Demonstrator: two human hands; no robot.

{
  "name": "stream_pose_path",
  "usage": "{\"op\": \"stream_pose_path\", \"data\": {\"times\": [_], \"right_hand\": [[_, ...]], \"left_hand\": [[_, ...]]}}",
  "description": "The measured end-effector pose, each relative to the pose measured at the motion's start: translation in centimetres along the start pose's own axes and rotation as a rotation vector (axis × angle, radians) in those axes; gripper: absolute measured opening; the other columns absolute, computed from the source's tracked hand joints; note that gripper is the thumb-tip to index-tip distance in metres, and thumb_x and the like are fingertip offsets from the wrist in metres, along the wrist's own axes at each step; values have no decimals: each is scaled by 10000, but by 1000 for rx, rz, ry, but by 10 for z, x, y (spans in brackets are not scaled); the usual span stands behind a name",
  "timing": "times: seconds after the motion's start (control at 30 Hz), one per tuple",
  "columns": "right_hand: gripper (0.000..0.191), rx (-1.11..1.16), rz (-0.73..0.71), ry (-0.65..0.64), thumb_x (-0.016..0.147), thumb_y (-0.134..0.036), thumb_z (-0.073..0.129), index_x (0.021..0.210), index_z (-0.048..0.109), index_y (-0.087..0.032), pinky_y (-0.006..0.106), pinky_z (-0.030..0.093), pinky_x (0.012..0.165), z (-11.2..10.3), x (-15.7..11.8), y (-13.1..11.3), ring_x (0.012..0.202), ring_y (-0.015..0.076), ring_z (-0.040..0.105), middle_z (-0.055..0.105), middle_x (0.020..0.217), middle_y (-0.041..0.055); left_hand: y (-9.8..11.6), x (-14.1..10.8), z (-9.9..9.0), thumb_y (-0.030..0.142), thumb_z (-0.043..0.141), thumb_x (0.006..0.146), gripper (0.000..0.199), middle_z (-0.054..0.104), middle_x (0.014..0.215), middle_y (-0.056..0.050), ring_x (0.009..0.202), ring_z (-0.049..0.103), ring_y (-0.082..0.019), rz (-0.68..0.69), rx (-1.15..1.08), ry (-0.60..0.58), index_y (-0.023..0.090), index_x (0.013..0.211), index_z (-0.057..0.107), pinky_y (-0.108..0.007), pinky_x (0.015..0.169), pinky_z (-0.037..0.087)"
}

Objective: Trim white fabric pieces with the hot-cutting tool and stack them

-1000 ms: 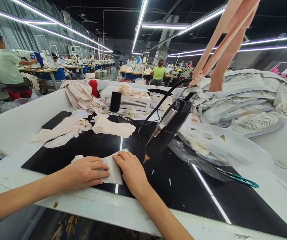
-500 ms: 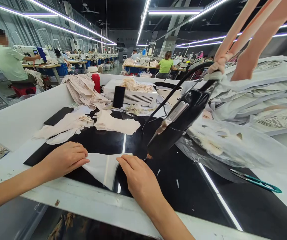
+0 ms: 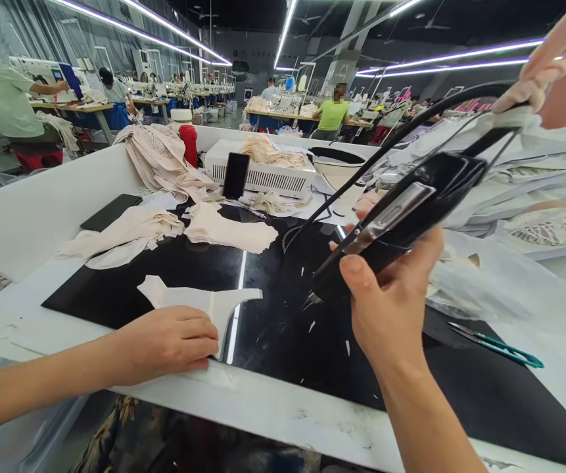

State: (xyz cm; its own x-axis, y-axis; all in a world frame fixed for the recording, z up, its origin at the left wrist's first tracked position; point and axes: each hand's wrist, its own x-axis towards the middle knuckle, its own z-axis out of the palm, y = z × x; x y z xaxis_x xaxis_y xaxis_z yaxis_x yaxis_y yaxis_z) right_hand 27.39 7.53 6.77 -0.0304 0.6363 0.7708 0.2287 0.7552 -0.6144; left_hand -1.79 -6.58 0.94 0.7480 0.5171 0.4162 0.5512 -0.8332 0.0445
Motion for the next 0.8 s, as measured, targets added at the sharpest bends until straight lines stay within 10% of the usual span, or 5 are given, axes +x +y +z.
{"op": "stream_pose_path", "data": {"times": [0.2, 0.4, 0.8], "right_hand": [[371, 324, 179, 20, 891, -487, 909, 1215, 730, -462, 443, 656, 650, 24, 13, -29, 743, 224, 727, 748, 1067, -8], [523, 339, 146, 135, 743, -304, 1007, 1184, 734, -377, 369, 589, 502, 49, 0, -59, 601, 193, 604, 673, 824, -46], [494, 594, 265, -121, 888, -554, 917, 1305, 692, -414, 327, 552, 436, 44, -51, -91, 548, 169, 590, 587, 802, -45]], "left_hand": [[0, 5, 8, 136, 605, 1139, 208, 788, 1024, -65, 965, 742, -202, -12, -38, -42, 171, 968, 717, -304, 933, 598], [-6, 7, 14, 231, 768, 1087, 135, 802, 1036, -46, 1003, 750, -208, -54, -142, -2, 172, 973, 727, -311, 941, 596], [-11, 18, 16, 256, 844, 1035, 136, 808, 1048, -36, 962, 749, -212, -117, -212, 9, 173, 1009, 740, -312, 877, 567]]}}
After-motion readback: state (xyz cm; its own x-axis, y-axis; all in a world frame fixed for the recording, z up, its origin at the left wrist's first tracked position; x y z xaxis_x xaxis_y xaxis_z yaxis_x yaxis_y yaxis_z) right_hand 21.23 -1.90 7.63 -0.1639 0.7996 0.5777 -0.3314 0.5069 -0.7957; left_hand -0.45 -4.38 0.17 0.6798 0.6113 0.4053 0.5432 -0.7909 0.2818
